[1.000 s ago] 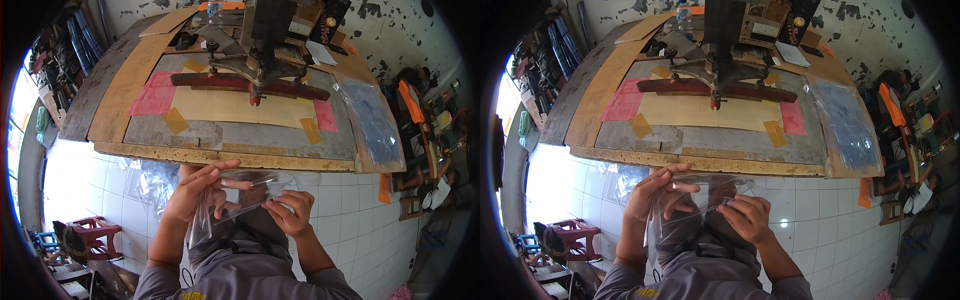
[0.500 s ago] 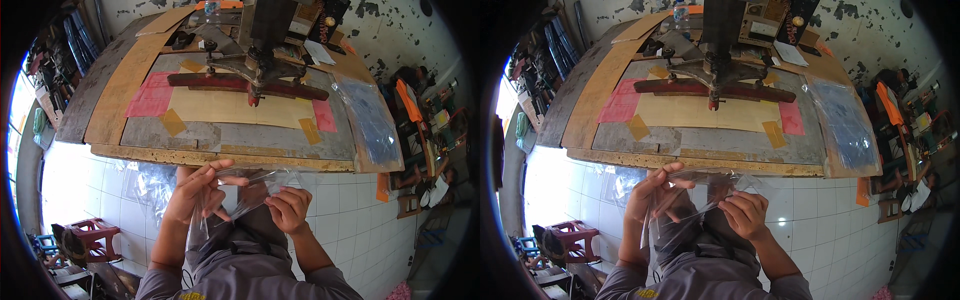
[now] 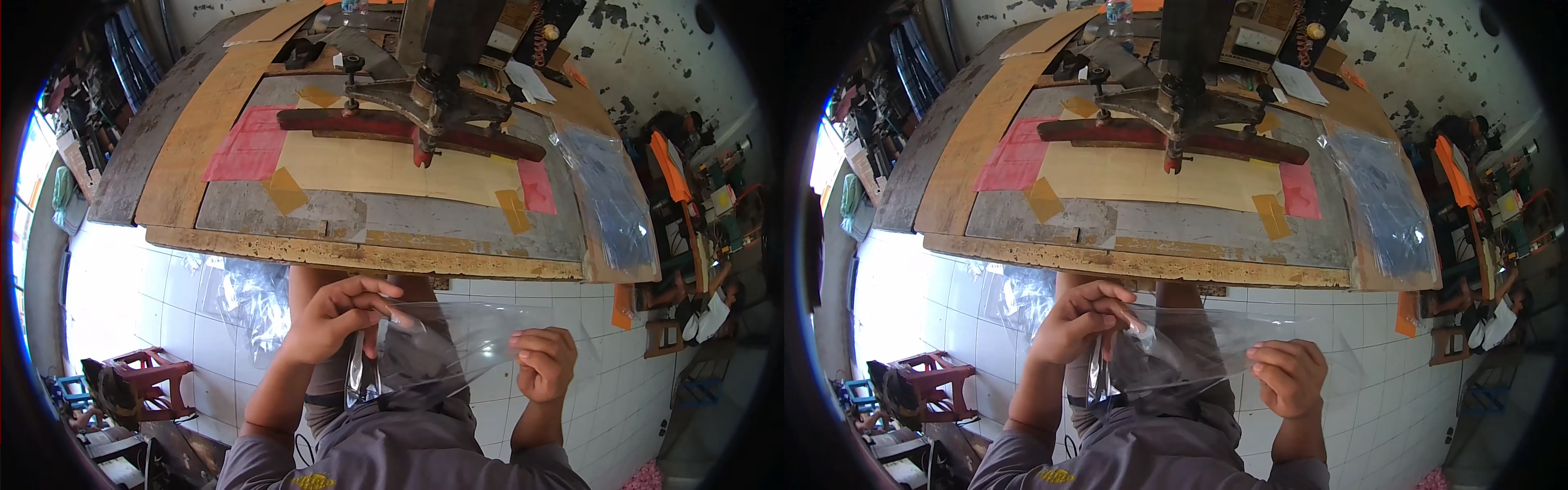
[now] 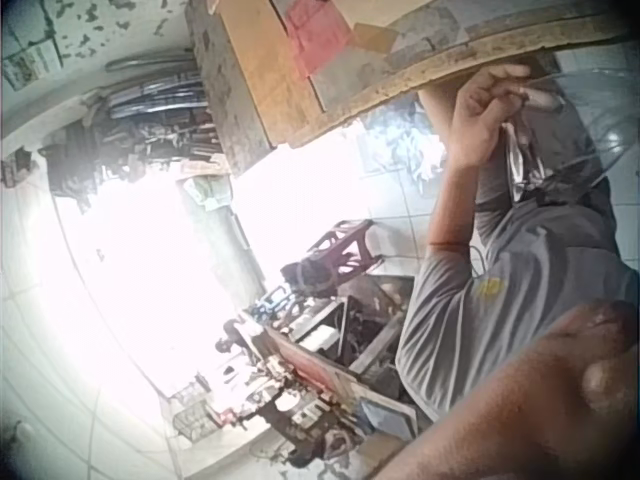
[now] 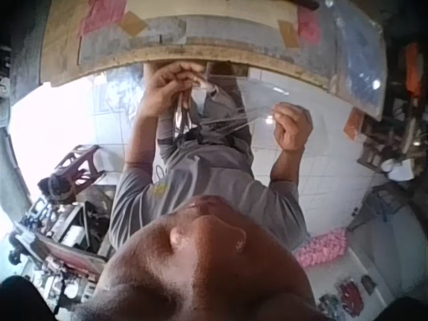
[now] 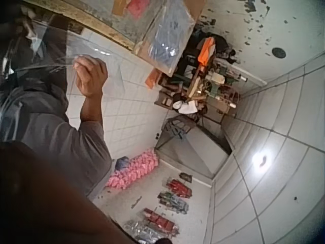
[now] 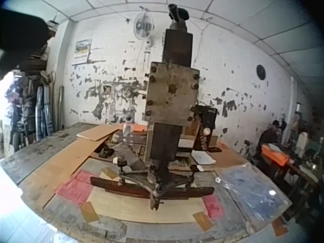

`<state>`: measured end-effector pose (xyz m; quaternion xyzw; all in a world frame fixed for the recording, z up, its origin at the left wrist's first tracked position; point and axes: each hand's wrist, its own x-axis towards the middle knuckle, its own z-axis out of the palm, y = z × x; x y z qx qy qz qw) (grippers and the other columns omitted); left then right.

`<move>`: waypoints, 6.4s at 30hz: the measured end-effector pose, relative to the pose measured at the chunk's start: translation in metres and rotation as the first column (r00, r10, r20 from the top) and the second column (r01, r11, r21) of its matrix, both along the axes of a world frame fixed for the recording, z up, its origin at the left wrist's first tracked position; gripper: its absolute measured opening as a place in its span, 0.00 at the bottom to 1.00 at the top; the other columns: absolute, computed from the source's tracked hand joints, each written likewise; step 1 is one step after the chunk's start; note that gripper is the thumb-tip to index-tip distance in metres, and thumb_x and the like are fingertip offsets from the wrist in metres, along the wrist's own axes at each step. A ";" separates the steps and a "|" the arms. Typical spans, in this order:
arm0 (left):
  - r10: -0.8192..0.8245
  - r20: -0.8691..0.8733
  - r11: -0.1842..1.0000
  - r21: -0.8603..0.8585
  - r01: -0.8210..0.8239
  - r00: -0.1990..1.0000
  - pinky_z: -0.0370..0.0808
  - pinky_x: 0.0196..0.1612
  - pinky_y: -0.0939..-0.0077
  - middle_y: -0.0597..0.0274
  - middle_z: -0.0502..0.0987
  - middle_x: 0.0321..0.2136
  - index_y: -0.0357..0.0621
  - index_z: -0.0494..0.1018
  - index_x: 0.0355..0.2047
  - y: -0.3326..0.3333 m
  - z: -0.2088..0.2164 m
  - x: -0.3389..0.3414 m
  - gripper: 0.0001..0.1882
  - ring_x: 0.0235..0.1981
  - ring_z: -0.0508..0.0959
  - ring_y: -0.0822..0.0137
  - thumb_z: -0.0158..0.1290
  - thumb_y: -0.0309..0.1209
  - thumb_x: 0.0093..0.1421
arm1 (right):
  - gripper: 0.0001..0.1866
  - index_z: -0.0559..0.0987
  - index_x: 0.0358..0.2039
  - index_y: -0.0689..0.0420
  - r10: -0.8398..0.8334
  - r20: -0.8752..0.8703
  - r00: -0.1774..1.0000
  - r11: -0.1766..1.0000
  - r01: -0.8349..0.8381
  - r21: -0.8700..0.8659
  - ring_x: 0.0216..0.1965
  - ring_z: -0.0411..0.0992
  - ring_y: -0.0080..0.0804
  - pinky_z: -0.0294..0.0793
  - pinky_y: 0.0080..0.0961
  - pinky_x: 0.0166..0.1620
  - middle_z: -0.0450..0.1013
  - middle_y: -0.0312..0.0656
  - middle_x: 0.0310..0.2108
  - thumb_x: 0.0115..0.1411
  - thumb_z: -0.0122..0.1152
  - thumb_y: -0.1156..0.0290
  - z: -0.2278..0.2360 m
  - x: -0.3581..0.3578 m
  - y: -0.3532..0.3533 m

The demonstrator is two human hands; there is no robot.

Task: The person holds a transparent plastic sheet, positions it on a manufacturing plate under a heat-sealing machine, and then handles the resulting bag by checking the edges and folding it.

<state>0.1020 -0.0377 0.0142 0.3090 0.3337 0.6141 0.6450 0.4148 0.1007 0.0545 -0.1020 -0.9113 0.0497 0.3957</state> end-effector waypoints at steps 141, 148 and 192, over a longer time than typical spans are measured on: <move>-0.088 0.201 0.962 0.270 0.031 0.976 0.61 0.64 0.26 0.37 0.82 0.32 0.44 0.63 0.40 0.008 -0.029 0.074 0.14 0.40 0.83 0.28 0.42 0.41 0.76 | 0.30 0.83 0.53 0.52 0.110 0.040 0.993 0.864 -0.075 -0.497 0.56 0.74 0.38 0.69 0.38 0.57 0.76 0.37 0.54 0.49 0.80 0.56 -0.046 0.022 -0.021; 0.111 -0.222 0.934 0.357 -0.025 0.969 0.64 0.66 0.41 0.42 0.84 0.28 0.42 0.66 0.34 0.010 -0.017 0.063 0.18 0.41 0.85 0.39 0.43 0.43 0.76 | 0.21 0.84 0.48 0.53 0.113 -0.084 0.990 0.804 -0.141 -0.578 0.45 0.79 0.31 0.76 0.29 0.45 0.80 0.34 0.42 0.52 0.77 0.73 -0.055 0.023 -0.018; 0.341 -0.793 0.898 0.434 0.076 0.505 0.76 0.25 0.69 0.58 0.82 0.23 0.42 0.81 0.44 0.034 -0.003 0.108 0.10 0.20 0.81 0.62 0.60 0.22 0.62 | 0.16 0.82 0.50 0.59 0.099 -0.042 0.994 0.633 -0.096 -0.768 0.40 0.81 0.38 0.81 0.30 0.42 0.80 0.42 0.42 0.62 0.70 0.70 -0.017 -0.001 -0.017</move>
